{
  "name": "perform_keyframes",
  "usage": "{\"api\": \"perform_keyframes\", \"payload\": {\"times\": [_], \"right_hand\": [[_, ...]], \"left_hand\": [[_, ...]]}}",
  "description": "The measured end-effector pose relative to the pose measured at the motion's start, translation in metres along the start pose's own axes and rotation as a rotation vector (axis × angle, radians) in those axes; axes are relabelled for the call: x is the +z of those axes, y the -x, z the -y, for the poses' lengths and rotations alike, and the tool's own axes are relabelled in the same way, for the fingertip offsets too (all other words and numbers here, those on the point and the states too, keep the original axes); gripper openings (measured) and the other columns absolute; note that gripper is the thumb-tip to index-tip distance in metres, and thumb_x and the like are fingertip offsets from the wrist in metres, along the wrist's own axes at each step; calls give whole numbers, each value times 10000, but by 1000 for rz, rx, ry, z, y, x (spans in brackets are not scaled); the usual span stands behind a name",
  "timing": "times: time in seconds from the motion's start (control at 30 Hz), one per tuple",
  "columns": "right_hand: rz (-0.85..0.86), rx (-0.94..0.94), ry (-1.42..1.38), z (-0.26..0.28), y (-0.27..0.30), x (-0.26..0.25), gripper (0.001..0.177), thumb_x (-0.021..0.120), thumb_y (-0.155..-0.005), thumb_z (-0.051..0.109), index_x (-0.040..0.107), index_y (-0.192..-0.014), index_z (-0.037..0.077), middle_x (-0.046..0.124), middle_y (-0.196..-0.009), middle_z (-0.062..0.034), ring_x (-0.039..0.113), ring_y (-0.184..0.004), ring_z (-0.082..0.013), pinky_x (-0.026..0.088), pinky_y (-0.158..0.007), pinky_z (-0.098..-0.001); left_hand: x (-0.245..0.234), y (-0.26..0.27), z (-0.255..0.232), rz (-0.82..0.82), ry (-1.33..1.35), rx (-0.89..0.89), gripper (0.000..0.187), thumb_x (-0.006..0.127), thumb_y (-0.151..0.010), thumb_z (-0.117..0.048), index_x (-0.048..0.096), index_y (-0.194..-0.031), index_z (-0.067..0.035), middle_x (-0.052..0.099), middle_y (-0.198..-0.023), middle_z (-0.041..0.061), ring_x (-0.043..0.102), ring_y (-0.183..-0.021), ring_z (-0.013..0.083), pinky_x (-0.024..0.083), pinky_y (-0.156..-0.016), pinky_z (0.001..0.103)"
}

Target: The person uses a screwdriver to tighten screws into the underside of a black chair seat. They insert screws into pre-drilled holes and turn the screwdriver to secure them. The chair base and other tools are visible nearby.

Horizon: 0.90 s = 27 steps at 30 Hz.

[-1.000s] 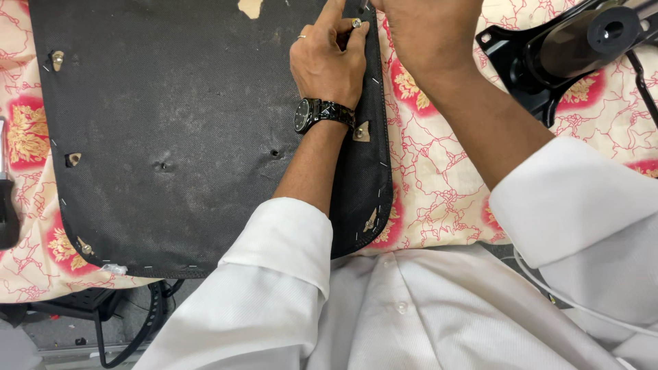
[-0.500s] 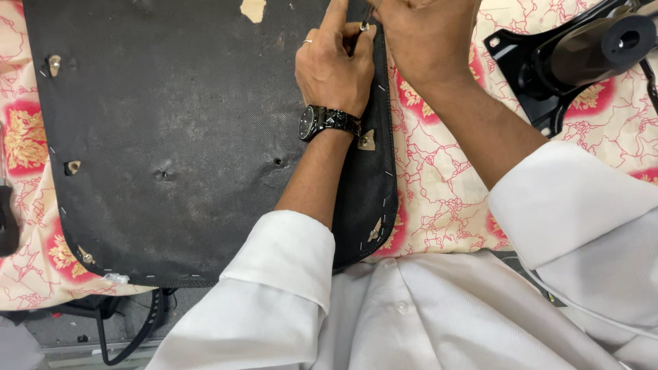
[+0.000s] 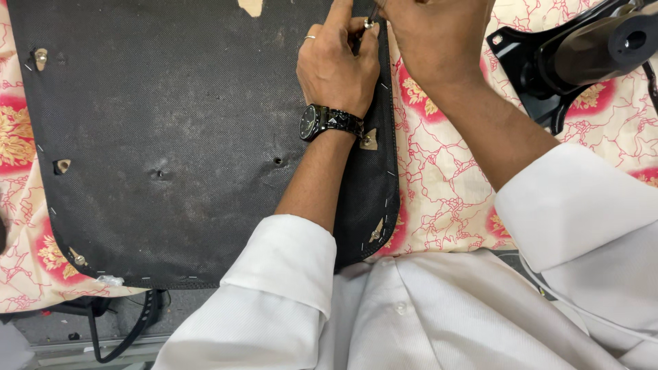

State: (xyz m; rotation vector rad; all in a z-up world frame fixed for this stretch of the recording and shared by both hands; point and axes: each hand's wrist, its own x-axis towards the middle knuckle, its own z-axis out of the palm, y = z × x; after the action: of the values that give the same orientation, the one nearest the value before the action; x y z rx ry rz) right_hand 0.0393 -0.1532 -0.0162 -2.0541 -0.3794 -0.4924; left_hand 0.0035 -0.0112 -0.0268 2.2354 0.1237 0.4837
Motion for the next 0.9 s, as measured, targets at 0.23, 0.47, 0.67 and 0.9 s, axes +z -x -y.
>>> {"api": "perform_keyframes", "payload": {"times": [0.23, 0.47, 0.67, 0.9], "right_hand": [[16, 74, -53, 34, -8, 1, 149, 762, -1020, 11, 697, -896, -42, 708, -798, -27, 699, -718, -90, 589, -651, -230], [105, 243, -300, 55, -12, -4, 89, 699, -1045, 48, 703, -1008, -33, 744, -918, -51, 757, -836, -95, 661, -760, -215], [-14, -7, -111, 67, -9, 4, 181, 811, -1032, 52, 710, -919, -47, 727, -795, -82, 755, -743, -121, 631, -672, -227], [72, 208, -122, 37, 6, 6, 163, 749, -1004, 86, 706, -881, -11, 723, -772, -36, 695, -669, -82, 541, -577, -222]], "left_hand": [[-2, 3, 1, 47, -3, -33, 505, 788, -873, -179, 585, -1335, -201, 778, -870, -65, 667, -770, 195, 566, -708, 381], [-2, 5, 4, 75, -3, -11, 672, 774, -858, -148, 524, -1475, -234, 775, -896, -66, 671, -784, 169, 579, -738, 358], [0, 4, 3, 64, 3, -54, 382, 769, -873, -158, 639, -1231, -183, 753, -889, -6, 699, -807, 200, 582, -707, 377], [-4, 2, 0, 19, 9, -26, 273, 769, -853, -161, 670, -1107, -149, 723, -842, 41, 690, -807, 271, 566, -725, 430]]}}
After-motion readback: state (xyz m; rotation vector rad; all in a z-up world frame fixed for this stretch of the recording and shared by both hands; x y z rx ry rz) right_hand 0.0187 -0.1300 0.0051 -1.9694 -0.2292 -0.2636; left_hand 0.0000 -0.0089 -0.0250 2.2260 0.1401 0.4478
